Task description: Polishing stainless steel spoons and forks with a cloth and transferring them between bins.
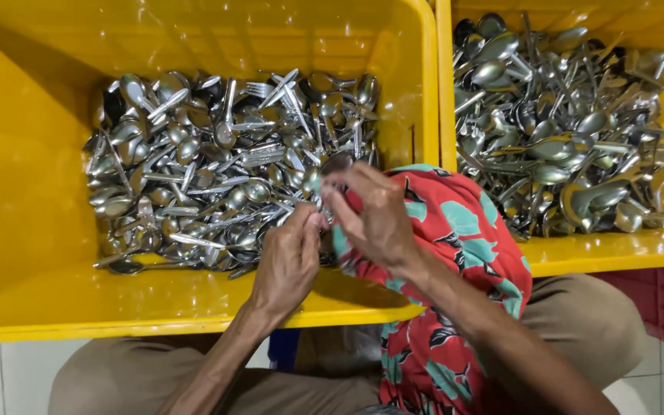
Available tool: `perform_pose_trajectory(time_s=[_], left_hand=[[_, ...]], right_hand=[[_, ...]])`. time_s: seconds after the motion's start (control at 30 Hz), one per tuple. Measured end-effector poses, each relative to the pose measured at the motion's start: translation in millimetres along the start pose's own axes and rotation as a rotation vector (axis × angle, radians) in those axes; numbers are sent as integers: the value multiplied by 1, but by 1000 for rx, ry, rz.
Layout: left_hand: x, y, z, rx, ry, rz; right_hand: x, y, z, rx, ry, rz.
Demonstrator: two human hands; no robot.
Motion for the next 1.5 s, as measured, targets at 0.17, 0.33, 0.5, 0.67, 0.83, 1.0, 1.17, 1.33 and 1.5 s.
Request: perform_pose_trajectory(time_s=[0.17, 0.33, 0.5, 0.67, 0.83, 1.0, 1.17, 1.33, 1.5], left_hand=[[2, -10, -2, 8, -50, 40], [-6, -2, -4, 6, -53, -22], [-1, -9, -3, -10, -49, -29], [-20, -8, -5, 6, -95, -559], [-26, 2, -3, -43, -59, -799], [-26, -13, -3, 66, -8, -426], [17, -20, -7, 134, 116, -86], [29, -17, -12, 132, 196, 85], [36, -16, -9, 118, 207, 139]], right_hand=[[-11, 3, 1, 79, 10, -112], [5, 12, -6, 105, -36, -415], [-12, 8, 4, 151, -158, -650], [7, -76, 10, 257, 71, 50], [56, -100, -5, 344, 296, 452], [-1, -92, 3, 267, 132, 22], [-52, -35, -20, 280, -278, -423], [-29, -29, -4, 225, -187, -283], [-52, -4, -21, 239, -358, -455]])
Point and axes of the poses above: each hand's wrist, its own z-axis towards the middle knuckle, its own y-axis out of the palm, x = y × z, the point moved 10 cm from there along z, towards the middle knuckle, and after that the axes turned 13 degrees about -x, right-handed, at the moved point
